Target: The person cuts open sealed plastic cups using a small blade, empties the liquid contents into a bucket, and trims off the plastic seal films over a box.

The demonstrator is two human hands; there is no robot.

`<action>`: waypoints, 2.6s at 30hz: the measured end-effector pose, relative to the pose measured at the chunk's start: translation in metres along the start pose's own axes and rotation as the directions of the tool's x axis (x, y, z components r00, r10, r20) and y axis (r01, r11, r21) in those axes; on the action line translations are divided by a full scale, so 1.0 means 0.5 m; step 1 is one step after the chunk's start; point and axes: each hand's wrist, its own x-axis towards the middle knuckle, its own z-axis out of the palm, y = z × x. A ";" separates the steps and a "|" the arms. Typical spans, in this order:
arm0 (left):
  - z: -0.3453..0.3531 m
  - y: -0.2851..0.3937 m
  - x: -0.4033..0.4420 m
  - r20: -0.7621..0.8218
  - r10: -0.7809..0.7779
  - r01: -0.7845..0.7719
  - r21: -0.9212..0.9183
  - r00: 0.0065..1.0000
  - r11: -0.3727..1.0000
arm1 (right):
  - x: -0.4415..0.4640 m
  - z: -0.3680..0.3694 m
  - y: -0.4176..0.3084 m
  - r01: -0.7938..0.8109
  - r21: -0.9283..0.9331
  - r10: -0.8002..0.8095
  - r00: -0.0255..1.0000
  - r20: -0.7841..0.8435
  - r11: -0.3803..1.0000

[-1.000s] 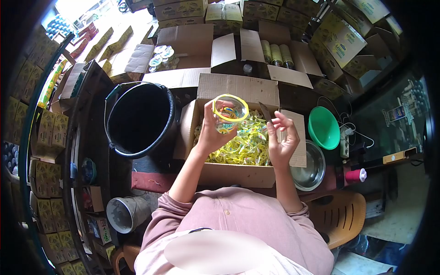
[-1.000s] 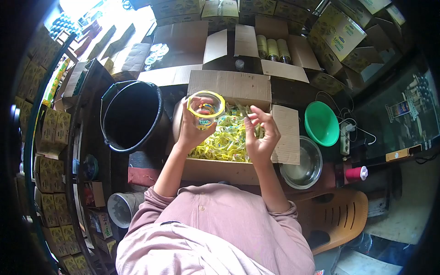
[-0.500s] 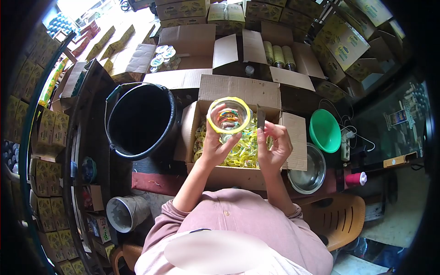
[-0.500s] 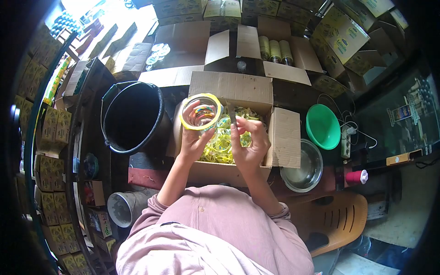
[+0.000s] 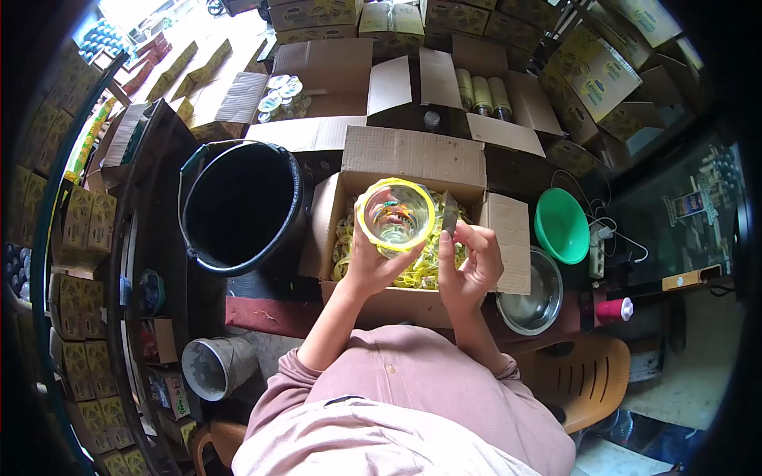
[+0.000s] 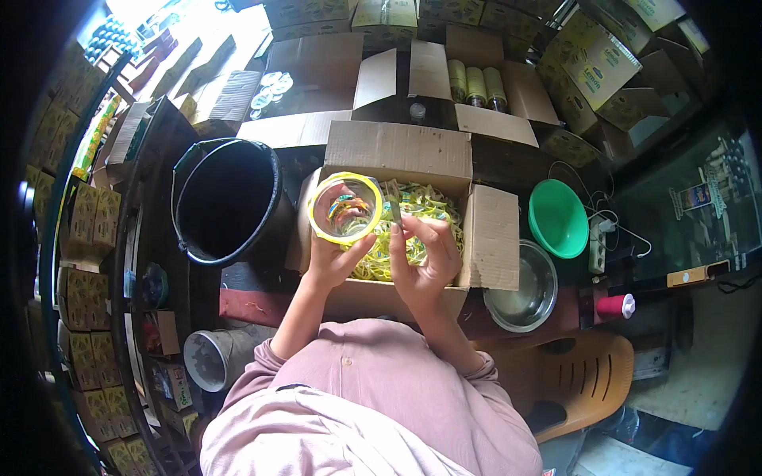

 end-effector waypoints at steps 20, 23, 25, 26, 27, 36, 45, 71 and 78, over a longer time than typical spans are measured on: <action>0.006 0.010 0.010 -0.013 -0.098 0.098 -0.003 0.995 0.995 | 0.002 -0.005 0.005 -0.020 0.023 0.019 1.000 0.018 1.000; 0.005 0.019 0.008 -0.004 -0.048 0.048 -0.056 0.999 0.997 | 0.012 -0.003 0.004 -0.037 0.031 0.036 0.999 0.027 0.999; 0.000 0.009 0.005 0.025 -0.052 0.054 -0.114 0.998 0.992 | 0.017 -0.001 0.004 -0.059 0.044 0.057 0.998 0.030 0.997; 0.004 0.011 -0.002 0.022 -0.097 0.099 -0.130 0.995 0.987 | 0.017 0.000 0.001 -0.047 0.038 0.046 0.999 0.023 0.998; 0.004 0.013 -0.004 0.017 -0.061 0.063 -0.117 0.998 0.991 | 0.017 0.001 -0.002 -0.035 0.033 0.034 0.999 0.018 0.999; 0.022 0.031 -0.008 -0.097 -0.043 0.036 -0.067 0.994 0.997 | -0.005 0.014 -0.020 0.040 0.015 -0.040 0.999 -0.012 0.999; 0.035 0.044 0.003 -0.176 0.034 -0.046 -0.067 0.984 0.997 | 0.001 0.012 -0.015 0.069 0.000 -0.069 0.998 0.000 0.998; 0.028 0.054 0.008 -0.129 0.032 -0.010 0.169 0.991 0.986 | 0.000 0.015 -0.002 0.060 -0.055 -0.061 0.998 -0.004 0.997; 0.026 0.050 0.007 -0.126 0.033 -0.012 0.170 0.991 0.985 | -0.005 0.011 0.003 0.124 -0.127 -0.122 0.992 0.026 0.984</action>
